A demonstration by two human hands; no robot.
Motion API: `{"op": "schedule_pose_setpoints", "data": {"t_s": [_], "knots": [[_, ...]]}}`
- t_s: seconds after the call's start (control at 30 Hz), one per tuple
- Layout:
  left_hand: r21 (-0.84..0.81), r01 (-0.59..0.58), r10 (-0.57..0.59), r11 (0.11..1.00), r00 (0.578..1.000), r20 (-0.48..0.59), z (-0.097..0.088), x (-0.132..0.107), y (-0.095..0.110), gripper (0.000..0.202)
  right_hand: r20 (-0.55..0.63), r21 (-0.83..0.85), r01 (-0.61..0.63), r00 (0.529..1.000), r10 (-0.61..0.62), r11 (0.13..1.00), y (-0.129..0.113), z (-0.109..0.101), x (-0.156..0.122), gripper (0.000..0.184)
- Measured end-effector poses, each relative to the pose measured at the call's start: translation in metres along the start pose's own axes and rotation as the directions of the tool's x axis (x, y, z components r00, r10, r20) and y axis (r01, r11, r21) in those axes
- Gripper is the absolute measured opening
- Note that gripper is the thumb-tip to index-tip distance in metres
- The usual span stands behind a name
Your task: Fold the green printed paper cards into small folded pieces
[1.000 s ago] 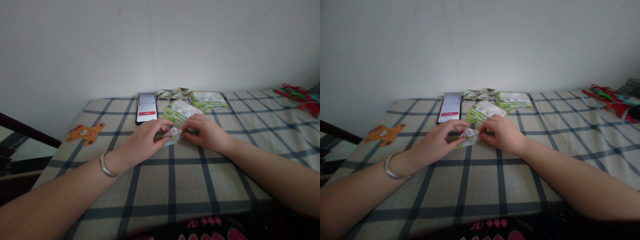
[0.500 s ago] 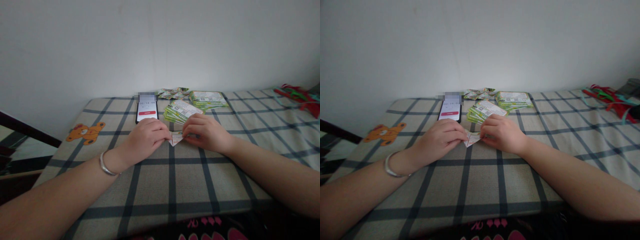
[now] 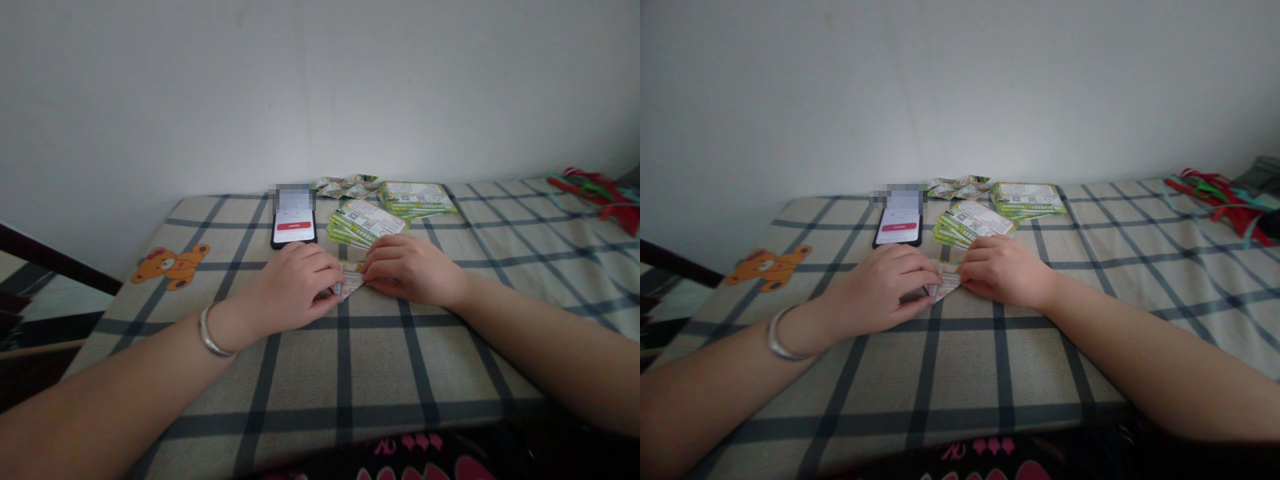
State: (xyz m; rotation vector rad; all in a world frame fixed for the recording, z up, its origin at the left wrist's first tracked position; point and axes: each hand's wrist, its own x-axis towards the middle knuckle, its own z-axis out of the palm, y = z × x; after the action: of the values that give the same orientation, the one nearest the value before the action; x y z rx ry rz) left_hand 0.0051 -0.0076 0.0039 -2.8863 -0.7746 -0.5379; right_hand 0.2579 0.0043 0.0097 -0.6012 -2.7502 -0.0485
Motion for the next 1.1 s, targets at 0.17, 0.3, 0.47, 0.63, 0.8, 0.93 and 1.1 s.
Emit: {"op": "schedule_pose_setpoints", "data": {"t_s": [0.17, 0.3, 0.47, 0.63, 0.8, 0.93, 1.1], "knots": [[0.030, 0.012, -0.013, 0.999, 1.000, 0.027, 0.000, 0.000, 0.002, 0.033, 0.013, 0.017, -0.016, 1.000, 0.016, 1.000, 0.001, -0.002, -0.001, 0.017], [0.024, 0.027, -0.027, 0.999, 0.999, 0.029, 0.000, 0.001, 0.003, 0.023, -0.002, 0.026, -0.018, 1.000, 0.018, 1.000, 0.001, -0.001, 0.000, 0.015], [-0.011, -0.024, 0.024, 1.000, 1.000, 0.001, 0.001, 0.001, 0.001, 0.019, -0.017, 0.025, -0.034, 0.999, 0.035, 0.999, 0.005, -0.002, -0.002, 0.020], [-0.049, -0.104, 0.101, 0.993, 0.994, -0.051, 0.002, 0.001, -0.006, 0.020, -0.012, 0.042, -0.057, 0.998, 0.058, 0.997, 0.010, -0.005, -0.003, 0.023], [-0.041, -0.167, 0.166, 0.985, 0.986, -0.036, 0.002, 0.000, -0.012, 0.024, -0.004, 0.056, -0.009, 1.000, 0.009, 0.998, 0.012, -0.006, -0.002, 0.017], [-0.084, -0.156, 0.155, 0.984, 0.988, -0.023, 0.001, -0.001, -0.014, 0.028, 0.001, 0.060, 0.018, 1.000, -0.018, 0.998, 0.012, -0.005, -0.001, 0.017], [-0.070, -0.168, 0.168, 0.983, 0.986, -0.010, 0.003, -0.002, -0.014, 0.029, -0.014, 0.027, -0.036, 0.999, 0.036, 0.999, 0.011, -0.003, -0.003, 0.030]]}}
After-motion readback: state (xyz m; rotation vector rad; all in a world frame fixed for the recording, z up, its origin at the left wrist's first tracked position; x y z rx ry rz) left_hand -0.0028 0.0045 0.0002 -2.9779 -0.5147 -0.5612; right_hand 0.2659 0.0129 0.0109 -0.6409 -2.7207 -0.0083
